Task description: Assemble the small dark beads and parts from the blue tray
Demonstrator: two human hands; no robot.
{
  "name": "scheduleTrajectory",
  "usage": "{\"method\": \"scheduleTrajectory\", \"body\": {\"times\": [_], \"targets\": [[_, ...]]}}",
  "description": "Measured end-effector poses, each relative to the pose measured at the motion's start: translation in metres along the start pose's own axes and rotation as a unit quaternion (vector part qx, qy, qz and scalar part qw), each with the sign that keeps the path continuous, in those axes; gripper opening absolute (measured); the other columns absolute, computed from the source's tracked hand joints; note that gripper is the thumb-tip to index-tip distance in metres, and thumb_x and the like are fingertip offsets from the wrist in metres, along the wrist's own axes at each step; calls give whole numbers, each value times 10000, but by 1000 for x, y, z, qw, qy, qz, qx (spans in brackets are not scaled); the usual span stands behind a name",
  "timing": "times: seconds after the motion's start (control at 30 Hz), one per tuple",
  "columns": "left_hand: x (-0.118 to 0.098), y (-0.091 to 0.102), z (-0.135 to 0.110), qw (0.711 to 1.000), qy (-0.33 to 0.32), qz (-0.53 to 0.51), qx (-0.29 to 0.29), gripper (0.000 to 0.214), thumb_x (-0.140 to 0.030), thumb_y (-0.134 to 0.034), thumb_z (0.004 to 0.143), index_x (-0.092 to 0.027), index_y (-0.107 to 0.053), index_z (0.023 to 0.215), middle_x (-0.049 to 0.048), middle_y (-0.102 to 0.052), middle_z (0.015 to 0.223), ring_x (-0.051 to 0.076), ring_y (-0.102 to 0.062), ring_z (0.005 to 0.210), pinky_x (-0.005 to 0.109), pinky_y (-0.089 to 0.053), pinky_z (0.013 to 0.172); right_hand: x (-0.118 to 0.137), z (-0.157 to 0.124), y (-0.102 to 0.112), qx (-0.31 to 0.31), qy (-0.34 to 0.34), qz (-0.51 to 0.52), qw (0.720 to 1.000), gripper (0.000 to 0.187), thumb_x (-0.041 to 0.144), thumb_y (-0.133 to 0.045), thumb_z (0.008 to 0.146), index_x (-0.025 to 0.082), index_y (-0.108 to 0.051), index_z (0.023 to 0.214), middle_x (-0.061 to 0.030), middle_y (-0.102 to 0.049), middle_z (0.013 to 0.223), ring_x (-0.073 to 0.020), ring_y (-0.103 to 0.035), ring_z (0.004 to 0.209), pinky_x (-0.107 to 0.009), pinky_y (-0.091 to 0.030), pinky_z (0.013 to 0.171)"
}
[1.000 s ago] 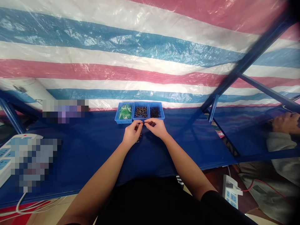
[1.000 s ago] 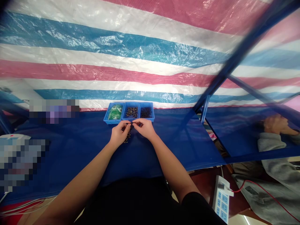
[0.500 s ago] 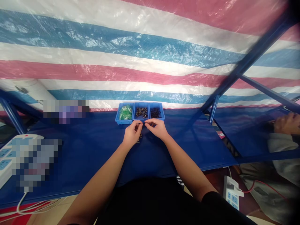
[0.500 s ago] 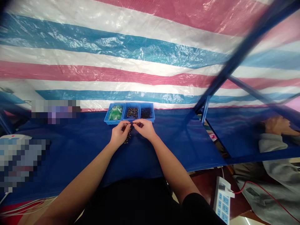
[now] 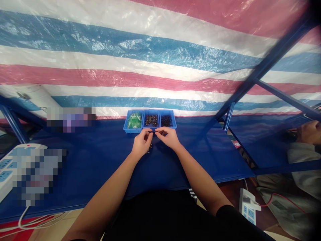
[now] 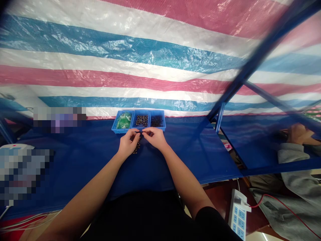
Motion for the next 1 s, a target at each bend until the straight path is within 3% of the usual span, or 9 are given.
{"method": "scheduleTrajectory", "body": {"times": [0.53, 0.73, 1.0], "targets": [[1, -1, 1, 1000, 9, 13, 13, 257, -408, -392, 952, -212, -557, 969, -13, -614, 696, 132, -596, 628, 239, -443, 631, 3, -1, -1, 18, 5, -13, 1000, 200, 282, -637, 795, 192, -726, 950, -49, -726, 841, -160, -658, 716, -270, -525, 624], [0, 0, 0, 1000, 13, 0, 5, 271, -424, -461, 921, -221, -550, 1077, -17, -638, 718, 137, -613, 644, 241, -456, 637, 1, 0, 1, 2, -2, -9, 1000, 184, 297, -628, 802, 195, -727, 920, -47, -723, 823, -158, -656, 695, -270, -522, 613], [-1, 2, 1, 1000, 8, 16, 5, 267, -427, -419, 936, -213, -578, 946, -13, -630, 692, 134, -603, 620, 238, -444, 613, 3, -1, -1, 22, 1, -11, 1000, 196, 291, -634, 797, 196, -725, 942, -47, -726, 834, -157, -656, 696, -272, -532, 624]]}}
Point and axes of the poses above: each hand's wrist, its own z-axis towards the middle knuckle, its own y-axis out of the back of the hand, x = y × z, the point moved 5 cm from there along z, towards the middle knuckle
